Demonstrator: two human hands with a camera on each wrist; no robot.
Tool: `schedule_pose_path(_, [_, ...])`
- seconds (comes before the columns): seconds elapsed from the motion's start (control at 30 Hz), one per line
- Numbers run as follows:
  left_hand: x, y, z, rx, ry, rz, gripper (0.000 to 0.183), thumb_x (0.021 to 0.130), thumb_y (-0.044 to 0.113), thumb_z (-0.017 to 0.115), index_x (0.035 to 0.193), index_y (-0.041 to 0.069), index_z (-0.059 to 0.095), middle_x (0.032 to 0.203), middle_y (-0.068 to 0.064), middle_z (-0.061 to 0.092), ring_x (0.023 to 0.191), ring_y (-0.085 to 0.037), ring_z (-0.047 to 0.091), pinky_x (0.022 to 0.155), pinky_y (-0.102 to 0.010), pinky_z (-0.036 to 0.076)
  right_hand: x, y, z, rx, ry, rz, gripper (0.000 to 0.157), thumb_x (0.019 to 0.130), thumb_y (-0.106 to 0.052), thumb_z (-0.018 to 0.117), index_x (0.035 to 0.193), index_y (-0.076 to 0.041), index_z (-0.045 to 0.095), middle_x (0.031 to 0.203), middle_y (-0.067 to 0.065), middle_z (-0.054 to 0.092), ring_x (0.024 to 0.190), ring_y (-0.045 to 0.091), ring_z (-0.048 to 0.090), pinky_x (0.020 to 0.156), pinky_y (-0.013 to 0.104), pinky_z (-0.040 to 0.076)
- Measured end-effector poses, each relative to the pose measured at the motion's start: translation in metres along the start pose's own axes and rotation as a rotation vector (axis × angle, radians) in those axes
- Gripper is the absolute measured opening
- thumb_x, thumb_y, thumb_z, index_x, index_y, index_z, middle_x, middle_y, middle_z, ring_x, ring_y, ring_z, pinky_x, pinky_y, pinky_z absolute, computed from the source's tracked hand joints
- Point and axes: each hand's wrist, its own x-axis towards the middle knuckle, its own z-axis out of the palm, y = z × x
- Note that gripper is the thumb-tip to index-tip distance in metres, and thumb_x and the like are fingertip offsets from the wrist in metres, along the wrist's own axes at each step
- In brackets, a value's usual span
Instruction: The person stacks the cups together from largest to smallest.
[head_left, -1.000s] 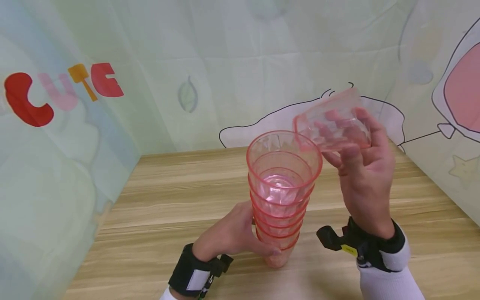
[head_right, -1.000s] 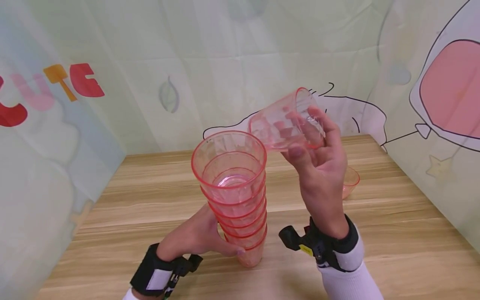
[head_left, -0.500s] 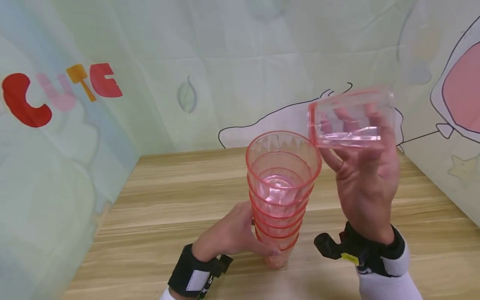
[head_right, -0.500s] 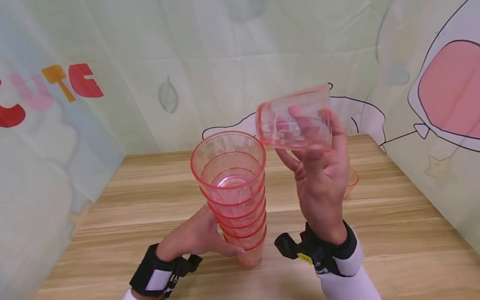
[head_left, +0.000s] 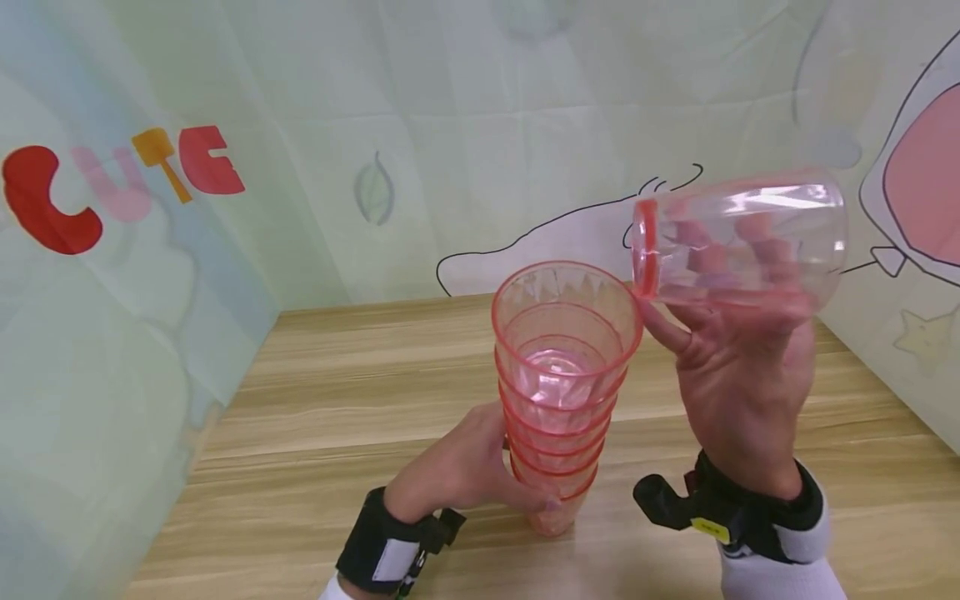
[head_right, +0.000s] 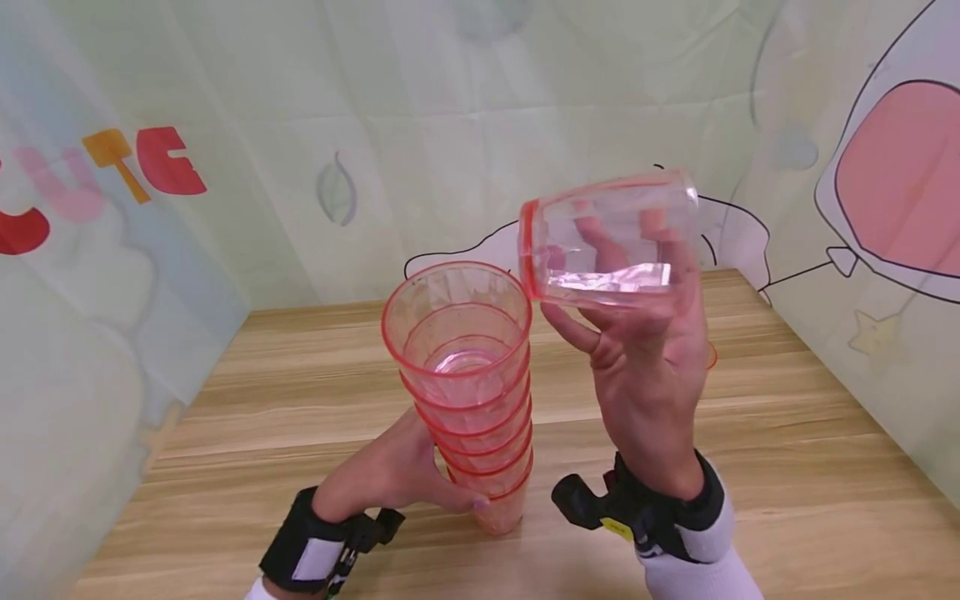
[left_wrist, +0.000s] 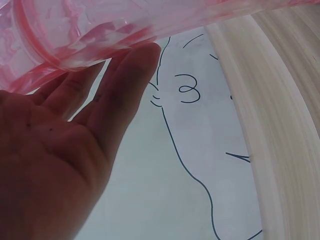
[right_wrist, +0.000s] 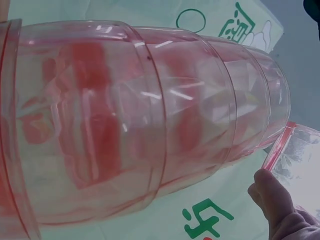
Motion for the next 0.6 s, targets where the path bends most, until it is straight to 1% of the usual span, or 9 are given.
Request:
schedule_pose_path(0.1, [-0.0007, 0.0002, -0.0001, 0.005, 0.005, 0.001, 0.068, 0.074, 0.029, 0.092, 0.13, 0.032, 0.054, 0.121, 0.013, 0.066, 0.112, -0.011, 0.06, 0.098, -0.036, 0.05, -0.001, -0.0016, -0.0001, 0.03, 0.013, 0.009, 0.083, 0.079, -0.019, 0.086, 0.142, 0.001, 0.037, 0.15, 0.038, 0.032, 0.112, 0.052, 0.061, 0.079, 0.057, 0.054])
schedule_pose_path(0.23, [-0.002, 0.0004, -0.0005, 0.017, 0.015, 0.006, 0.069, 0.073, 0.029, 0.093, 0.13, 0.031, 0.054, 0.12, 0.013, 0.066, 0.111, -0.011, 0.061, 0.098, -0.036, 0.05, -0.0027, -0.0036, -0.0004, 0.065, -0.011, 0.005, 0.086, 0.077, -0.016, 0.087, 0.141, 0.001, 0.034, 0.149, 0.038, 0.032, 0.122, 0.054, 0.053, 0.078, 0.059, 0.054])
schedule_pose_path(0.27, [-0.0022, 0.0005, -0.0006, 0.021, 0.017, 0.007, 0.069, 0.072, 0.028, 0.093, 0.13, 0.031, 0.054, 0.12, 0.013, 0.066, 0.111, -0.011, 0.061, 0.098, -0.036, 0.05, -0.0034, -0.0038, -0.0009, 0.077, -0.022, 0.004, 0.084, 0.078, -0.014, 0.086, 0.141, 0.001, 0.033, 0.148, 0.038, 0.032, 0.122, 0.055, 0.052, 0.078, 0.06, 0.053])
schedule_pose_path(0.37, [-0.0025, 0.0007, -0.0005, 0.023, 0.017, 0.008, 0.069, 0.072, 0.028, 0.093, 0.13, 0.031, 0.054, 0.121, 0.013, 0.066, 0.111, -0.011, 0.061, 0.098, -0.036, 0.05, -0.0049, -0.0025, -0.0023, 0.101, -0.107, 0.003, 0.083, 0.082, -0.01, 0.082, 0.144, 0.003, 0.029, 0.145, 0.039, 0.035, 0.125, 0.055, 0.05, 0.081, 0.062, 0.052])
schedule_pose_path(0.5, [-0.0019, 0.0007, 0.0001, 0.014, 0.013, 0.008, 0.069, 0.072, 0.026, 0.093, 0.13, 0.031, 0.055, 0.121, 0.013, 0.066, 0.111, -0.011, 0.062, 0.098, -0.036, 0.05, -0.005, -0.0018, -0.0016, 0.066, -0.21, -0.007, 0.085, 0.084, -0.008, 0.081, 0.145, 0.008, 0.025, 0.14, 0.04, 0.038, 0.125, 0.054, 0.05, 0.085, 0.064, 0.049])
schedule_pose_path(0.6, [-0.0005, 0.0005, 0.0005, 0.004, 0.007, 0.011, 0.069, 0.073, 0.026, 0.093, 0.13, 0.031, 0.054, 0.121, 0.013, 0.066, 0.111, -0.011, 0.062, 0.097, -0.036, 0.05, -0.0033, -0.0054, 0.0014, 0.022, -0.223, -0.022, 0.088, 0.082, -0.006, 0.082, 0.145, 0.01, 0.024, 0.14, 0.041, 0.036, 0.127, 0.054, 0.047, 0.086, 0.064, 0.049])
